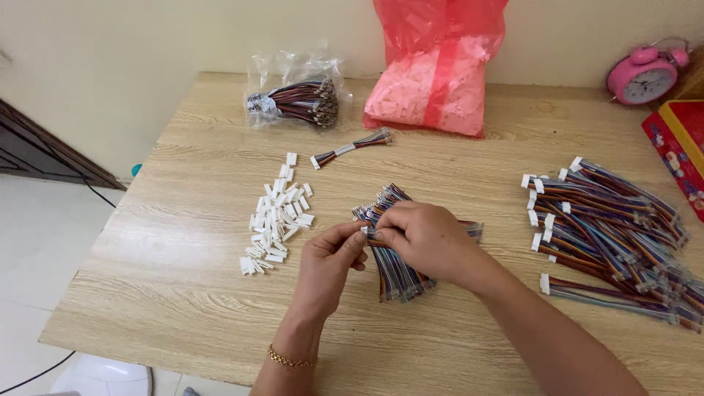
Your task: The person assembles electronic components by inserting white plastic connectors onto the ends of multi-colored ribbon cables. They pick up a connector and a cable, align the pins, and press them together, repeating this process for multiple cables on a wooden table.
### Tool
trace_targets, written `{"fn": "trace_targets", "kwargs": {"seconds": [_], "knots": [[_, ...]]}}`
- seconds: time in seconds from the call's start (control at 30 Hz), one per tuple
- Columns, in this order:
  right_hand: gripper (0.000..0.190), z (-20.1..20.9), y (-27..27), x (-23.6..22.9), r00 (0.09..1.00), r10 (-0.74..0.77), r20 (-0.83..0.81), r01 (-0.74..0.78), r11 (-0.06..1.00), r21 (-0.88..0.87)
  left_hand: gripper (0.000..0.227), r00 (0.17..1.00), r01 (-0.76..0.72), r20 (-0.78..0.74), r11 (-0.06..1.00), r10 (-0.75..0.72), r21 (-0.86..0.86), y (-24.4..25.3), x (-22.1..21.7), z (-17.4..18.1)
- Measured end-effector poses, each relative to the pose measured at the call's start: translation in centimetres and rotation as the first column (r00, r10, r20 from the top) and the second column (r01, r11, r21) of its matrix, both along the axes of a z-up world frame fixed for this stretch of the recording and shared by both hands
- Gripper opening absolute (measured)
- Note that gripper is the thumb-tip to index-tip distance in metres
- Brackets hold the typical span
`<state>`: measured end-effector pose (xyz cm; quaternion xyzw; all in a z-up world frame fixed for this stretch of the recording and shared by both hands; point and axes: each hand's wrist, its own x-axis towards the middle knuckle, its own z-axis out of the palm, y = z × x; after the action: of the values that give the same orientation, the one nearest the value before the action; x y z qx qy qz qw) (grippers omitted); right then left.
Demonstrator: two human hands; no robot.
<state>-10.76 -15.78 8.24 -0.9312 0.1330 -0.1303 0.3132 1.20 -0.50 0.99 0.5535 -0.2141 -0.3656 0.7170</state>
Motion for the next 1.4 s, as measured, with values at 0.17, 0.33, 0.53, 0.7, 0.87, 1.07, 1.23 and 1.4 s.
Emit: {"fn": "trace_targets", "kwargs": {"seconds": [0.17, 0.33, 0.53, 0.7, 0.87, 1.07, 1.23, 1.4], "knots": [[0.016, 0.2, 0.6, 0.0, 1.0, -0.01, 0.014, 0.01, 1.0, -0.029, 0.022, 0.999, -0.042, 0.033, 0.999, 0.042, -0.002, 0.0, -0.8, 0.0], [0.017, -1.0, 0.0, 0.1, 1.0, -0.008, 0.014, 0.008, 1.0, -0.029, 0.022, 0.998, -0.064, 0.017, 0.998, 0.064, -0.025, -0.6, -1.1, -1.8], [0.022, -0.1, -3.7, -0.9, 0.987, -0.043, -0.154, 0.051, 0.997, 0.051, 0.026, 0.981, 0.072, 0.17, 0.989, -0.095, 0.132, -1.2, -0.1, -0.7], [0.027, -0.1, -14.5, -7.4, 0.812, -0.578, -0.079, 0.487, 0.746, -0.455, 0.04, 0.943, -0.113, 0.333, 0.957, 0.018, 0.267, 0.5, 1.3, 1.1], [0.029, -3.4, -21.3, -12.7, 0.628, -0.727, -0.279, 0.49, 0.647, -0.584, 0.037, 0.952, -0.051, 0.304, 0.952, -0.045, 0.3, 1.4, 1.0, -1.5], [0.031, -3.1, -16.3, -9.1, 0.769, -0.617, -0.168, 0.501, 0.745, -0.441, 0.035, 0.95, -0.034, 0.31, 0.967, -0.048, 0.253, 1.6, 0.5, -1.9], [0.043, -3.3, -10.0, -4.3, 0.92, -0.129, -0.371, 0.075, 0.985, -0.156, 0.034, 0.954, 0.01, 0.291, 0.976, -0.075, 0.216, 1.7, -0.3, -0.2], [0.04, -3.7, -8.6, -4.0, 0.765, -0.335, -0.55, 0.203, 0.936, -0.288, 0.032, 0.947, 0.014, 0.307, 0.971, -0.09, 0.24, 2.5, -0.5, 0.8]]}}
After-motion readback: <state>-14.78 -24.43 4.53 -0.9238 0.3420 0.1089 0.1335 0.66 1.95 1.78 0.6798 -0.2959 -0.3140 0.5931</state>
